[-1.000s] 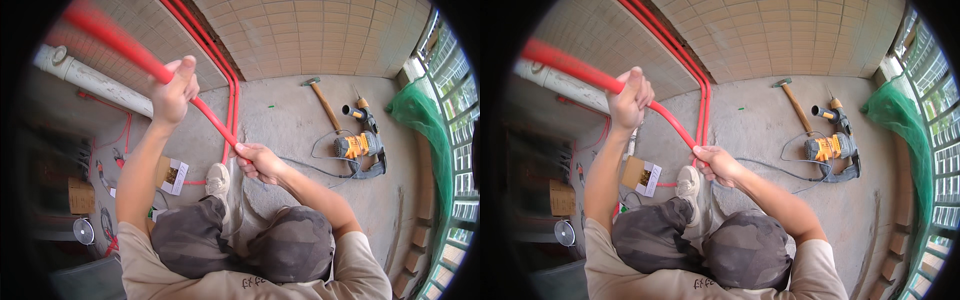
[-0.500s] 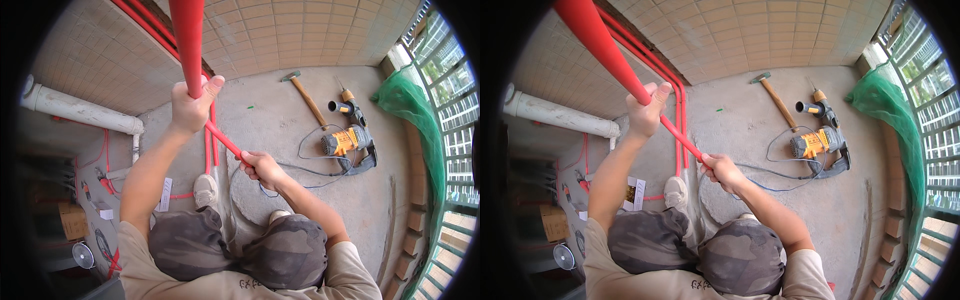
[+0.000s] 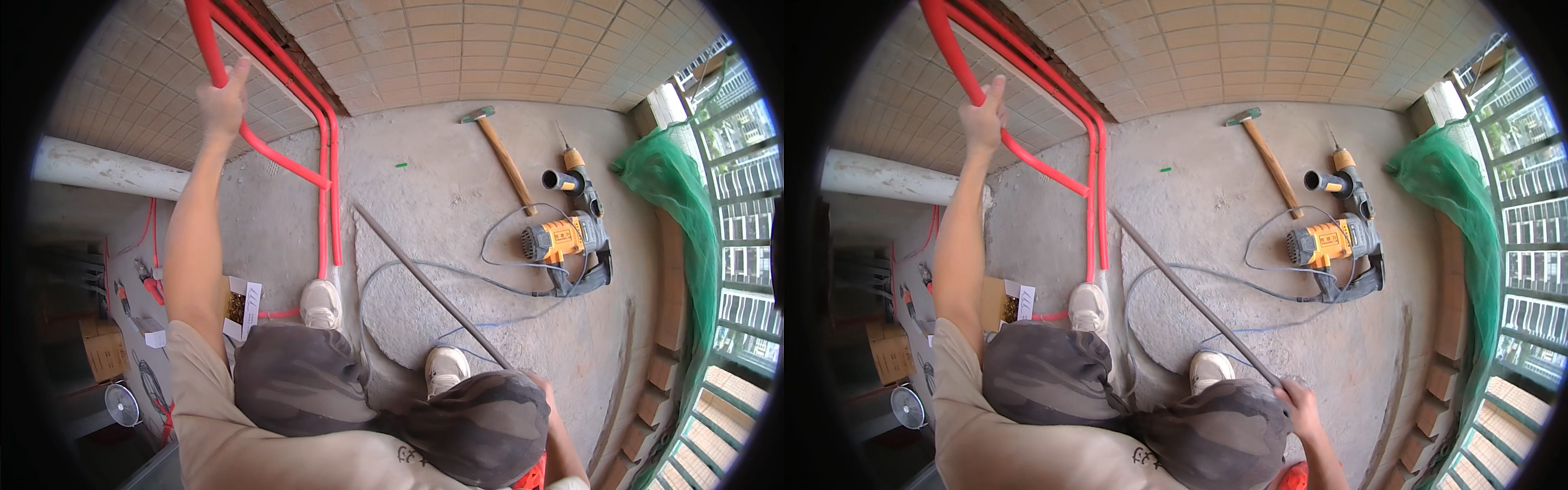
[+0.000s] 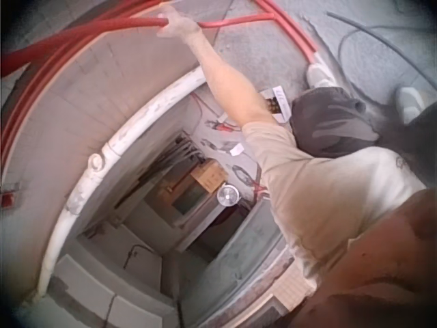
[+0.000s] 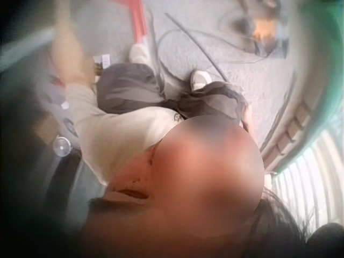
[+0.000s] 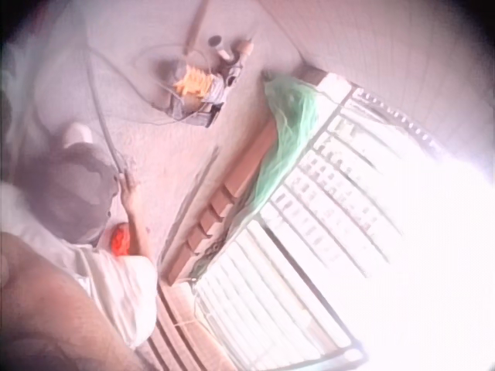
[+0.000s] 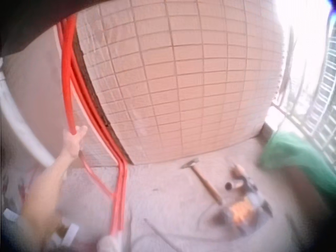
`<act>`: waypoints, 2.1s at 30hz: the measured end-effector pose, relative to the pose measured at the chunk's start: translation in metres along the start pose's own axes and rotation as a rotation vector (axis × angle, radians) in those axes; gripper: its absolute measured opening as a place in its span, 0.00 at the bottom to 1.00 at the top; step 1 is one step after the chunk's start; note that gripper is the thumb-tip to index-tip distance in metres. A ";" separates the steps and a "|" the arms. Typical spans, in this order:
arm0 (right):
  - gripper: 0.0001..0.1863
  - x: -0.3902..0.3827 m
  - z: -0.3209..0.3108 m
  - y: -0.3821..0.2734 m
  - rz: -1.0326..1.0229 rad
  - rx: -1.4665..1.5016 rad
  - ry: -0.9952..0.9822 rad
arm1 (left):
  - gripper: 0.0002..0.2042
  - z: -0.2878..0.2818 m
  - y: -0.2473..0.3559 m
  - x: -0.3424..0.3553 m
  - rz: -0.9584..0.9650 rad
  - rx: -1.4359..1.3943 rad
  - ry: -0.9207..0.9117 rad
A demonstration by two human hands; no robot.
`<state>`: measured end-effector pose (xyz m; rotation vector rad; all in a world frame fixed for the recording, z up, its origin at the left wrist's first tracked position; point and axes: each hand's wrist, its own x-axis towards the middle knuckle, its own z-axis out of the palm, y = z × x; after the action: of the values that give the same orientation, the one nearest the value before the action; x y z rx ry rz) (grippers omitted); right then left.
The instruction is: The person measures, cuts, and bends red pipes, then secures them to the wall using a hammer drill and hammer. They also use pliers to adjust the pipes.
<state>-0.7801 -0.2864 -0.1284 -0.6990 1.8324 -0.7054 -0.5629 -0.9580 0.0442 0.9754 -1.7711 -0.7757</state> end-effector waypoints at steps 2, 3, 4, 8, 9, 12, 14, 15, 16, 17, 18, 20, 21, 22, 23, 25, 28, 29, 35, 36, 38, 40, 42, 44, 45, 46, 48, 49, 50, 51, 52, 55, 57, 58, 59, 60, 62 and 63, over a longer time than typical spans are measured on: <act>0.11 -0.059 -0.011 0.076 0.018 -0.023 0.143 | 0.23 -0.008 -0.019 0.010 0.013 -0.062 -0.106; 0.12 -0.071 -0.014 0.091 0.083 -0.042 0.191 | 0.23 -0.012 -0.029 0.011 0.016 -0.096 -0.158; 0.13 -0.082 -0.013 0.109 0.222 -0.043 0.250 | 0.22 0.003 -0.017 0.012 0.017 -0.074 -0.202; 0.19 -0.056 -0.022 0.091 0.382 -0.083 0.401 | 0.20 0.040 -0.055 0.016 -0.016 -0.197 -0.434; 0.21 -0.039 -0.029 0.064 0.308 -0.087 0.450 | 0.19 0.052 -0.062 0.016 0.027 -0.209 -0.474; 0.26 0.029 -0.051 -0.056 -0.050 -0.090 0.557 | 0.18 0.084 -0.078 0.015 -0.012 -0.307 -0.512; 0.29 0.078 -0.059 -0.159 -0.350 -0.087 0.555 | 0.19 0.099 -0.087 0.009 -0.057 -0.343 -0.532; 0.31 0.103 -0.056 -0.209 -0.496 -0.088 0.531 | 0.19 0.104 -0.088 0.002 -0.093 -0.348 -0.547; 0.33 0.128 -0.050 -0.259 -0.637 -0.086 0.499 | 0.20 0.111 -0.086 -0.006 -0.102 -0.347 -0.532; 0.34 0.151 -0.041 -0.306 -0.768 -0.085 0.460 | 0.22 0.116 -0.083 -0.017 -0.118 -0.343 -0.512; 0.36 0.171 -0.032 -0.352 -0.873 -0.090 0.429 | 0.21 0.130 -0.090 -0.023 -0.097 -0.359 -0.505; 0.40 0.207 -0.014 -0.429 -0.950 -0.059 0.371 | 0.15 0.158 -0.078 -0.045 -0.123 -0.345 -0.539; 0.36 0.217 -0.012 -0.453 -0.936 -0.042 0.377 | 0.14 0.170 -0.059 -0.056 0.026 -0.309 -0.541; 0.33 0.234 0.001 -0.479 -0.939 0.015 0.338 | 0.13 0.170 -0.063 -0.070 -0.052 -0.347 -0.559; 0.28 0.240 0.000 -0.494 -0.782 0.068 0.329 | 0.12 0.167 -0.059 -0.071 -0.121 -0.309 -0.717; 0.16 0.259 0.004 -0.499 -0.767 0.060 0.422 | 0.15 0.149 -0.099 -0.081 0.140 -0.231 -0.611; 0.15 0.266 -0.014 -0.494 -0.791 0.010 0.467 | 0.18 0.141 -0.194 -0.088 -0.102 0.212 -0.462; 0.15 0.266 -0.014 -0.495 -0.793 -0.011 0.459 | 0.17 0.136 -0.210 -0.090 -0.186 0.392 -0.406; 0.15 0.260 0.011 -0.519 -0.775 -0.017 0.382 | 0.10 0.155 -0.293 -0.086 0.276 0.851 -0.374; 0.15 0.258 0.016 -0.524 -0.772 -0.016 0.368 | 0.07 0.156 -0.297 -0.084 0.374 0.800 -0.321; 0.16 0.258 0.027 -0.533 -0.779 -0.024 0.362 | 0.07 0.156 -0.300 -0.081 0.304 0.684 -0.307; 0.16 0.263 0.041 -0.542 -0.809 -0.024 0.351 | 0.05 0.144 -0.307 -0.080 0.276 0.515 -0.210; 0.17 0.273 0.043 -0.549 -0.841 -0.020 0.375 | 0.06 0.109 -0.288 -0.069 0.293 0.379 -0.149; 0.19 0.285 0.056 -0.563 -0.886 -0.005 0.377 | 0.18 0.035 -0.280 -0.068 0.122 0.620 -0.018; 0.20 0.294 0.063 -0.570 -0.929 -0.022 0.394 | 0.19 0.006 -0.259 -0.071 -0.062 0.900 0.047; 0.21 0.302 0.074 -0.582 -0.932 -0.083 0.351 | 0.20 -0.018 -0.259 -0.080 -0.156 1.029 0.128; 0.24 0.320 0.098 -0.607 -0.920 -0.098 0.475 | 0.24 -0.017 -0.250 -0.108 -0.300 0.734 -0.072; 0.21 0.331 0.110 -0.617 -0.907 -0.072 0.499 | 0.26 -0.006 -0.231 -0.123 -0.416 0.438 -0.226; 0.19 0.348 0.117 -0.622 -0.859 -0.010 0.461 | 0.29 0.006 -0.195 -0.124 -0.646 0.238 -0.501; 0.18 0.363 0.129 -0.631 -0.818 0.057 0.415 | 0.32 0.028 -0.207 -0.153 -0.542 0.288 -0.507; 0.18 0.368 0.133 -0.628 -0.873 0.022 0.435 | 0.35 0.044 -0.193 -0.160 -0.591 0.367 -0.656; 0.18 0.356 0.151 -0.630 -0.844 0.071 0.307 | 0.33 0.074 -0.207 -0.183 -0.460 0.406 -0.458; 0.18 0.369 0.146 -0.633 -0.873 0.011 0.358 | 0.32 0.088 -0.201 -0.175 -0.489 0.416 -0.520; 0.18 0.387 0.142 -0.628 -0.988 -0.018 0.441 | 0.31 0.096 -0.198 -0.170 -0.503 0.422 -0.553; 0.18 0.399 0.142 -0.624 -1.099 -0.046 0.513 | 0.32 0.103 -0.201 -0.165 -0.495 0.429 -0.536; 0.17 0.395 0.139 -0.625 -1.076 -0.040 0.510 | 0.32 0.107 -0.206 -0.159 -0.492 0.440 -0.515; 0.17 0.382 0.133 -0.629 -0.876 -0.074 0.410 | 0.30 0.114 -0.214 -0.153 -0.478 0.441 -0.475; 0.16 0.368 0.132 -0.633 -0.777 -0.095 0.358 | 0.28 0.117 -0.217 -0.151 -0.470 0.429 -0.452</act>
<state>-0.6841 -0.9960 0.0755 -1.4556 1.9024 -1.3144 -0.5741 -0.9216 -0.2421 1.6422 -2.1828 -0.9838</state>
